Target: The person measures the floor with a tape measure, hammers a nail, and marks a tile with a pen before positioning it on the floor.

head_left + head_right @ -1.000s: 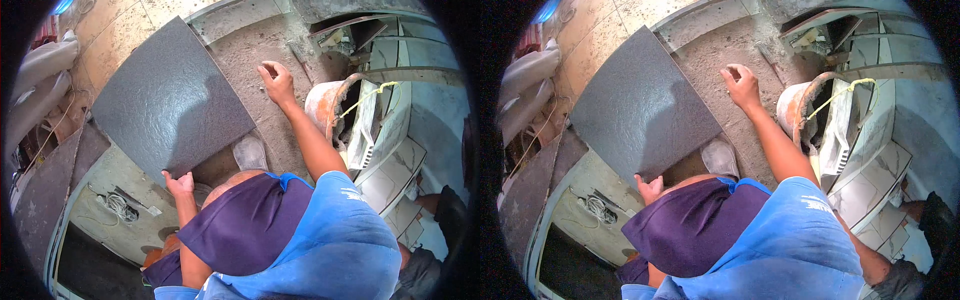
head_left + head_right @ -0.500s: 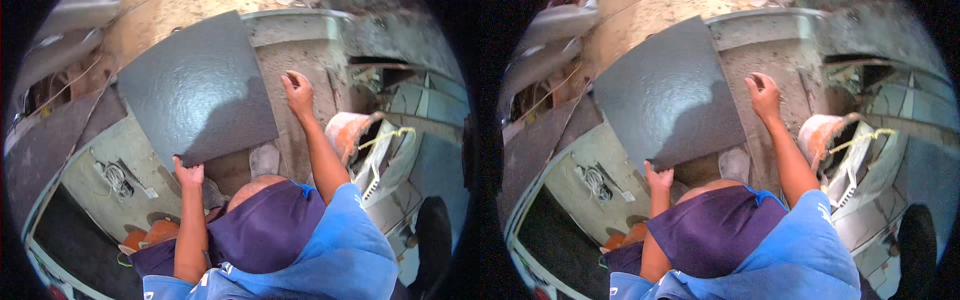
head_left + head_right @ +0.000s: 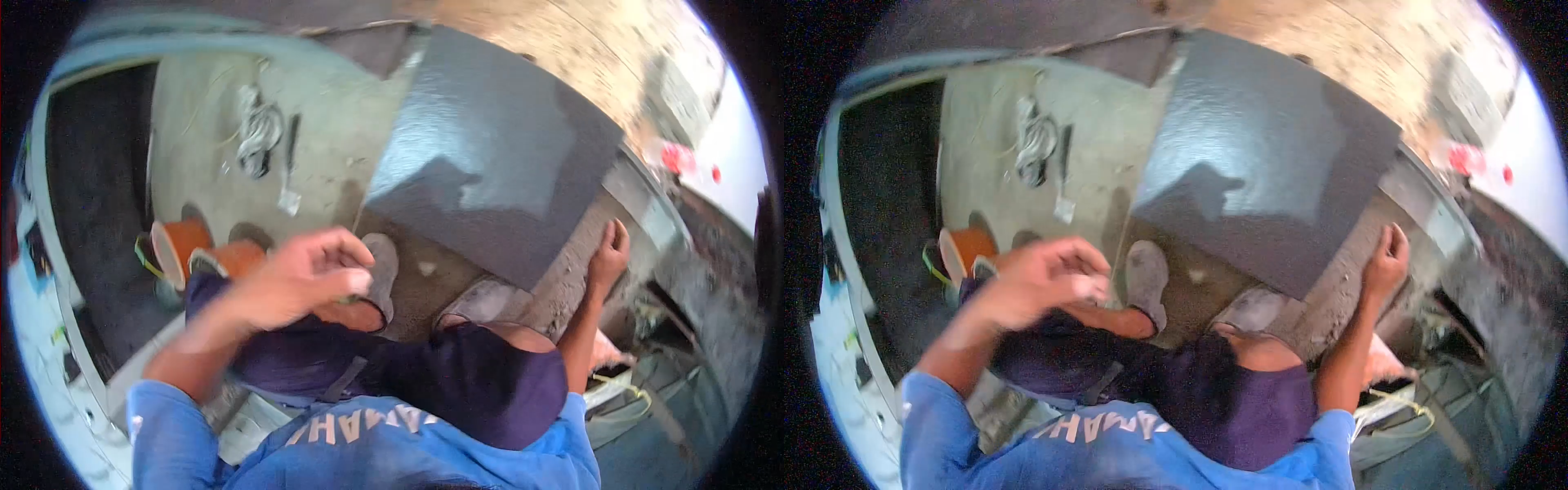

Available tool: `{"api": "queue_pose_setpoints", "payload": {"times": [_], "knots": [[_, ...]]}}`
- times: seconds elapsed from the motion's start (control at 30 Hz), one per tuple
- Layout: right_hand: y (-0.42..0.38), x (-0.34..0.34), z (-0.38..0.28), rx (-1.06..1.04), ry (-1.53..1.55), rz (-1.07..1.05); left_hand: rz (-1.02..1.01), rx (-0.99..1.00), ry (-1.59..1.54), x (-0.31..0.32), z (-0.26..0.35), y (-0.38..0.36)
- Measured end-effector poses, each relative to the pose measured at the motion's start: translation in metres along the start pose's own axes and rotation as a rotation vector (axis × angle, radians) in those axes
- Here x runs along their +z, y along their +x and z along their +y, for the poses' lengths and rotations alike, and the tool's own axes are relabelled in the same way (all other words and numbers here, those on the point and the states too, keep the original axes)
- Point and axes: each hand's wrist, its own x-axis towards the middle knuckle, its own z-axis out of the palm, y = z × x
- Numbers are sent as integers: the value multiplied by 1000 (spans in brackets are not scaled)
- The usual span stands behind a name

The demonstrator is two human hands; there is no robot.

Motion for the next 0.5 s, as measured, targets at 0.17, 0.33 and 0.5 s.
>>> {"api": "queue_pose_setpoints", "payload": {"times": [0.17,0.33,0.5], "knots": [[26,16,-30,-99,-19,-84,362,501,69,-108,-5,-32],[40,36,-84,-268,-75,-191,454,385,-143,-151,-111,14],[35,46,-124,-343,-189,-227,378,298,-333,-131,-216,61]]}}
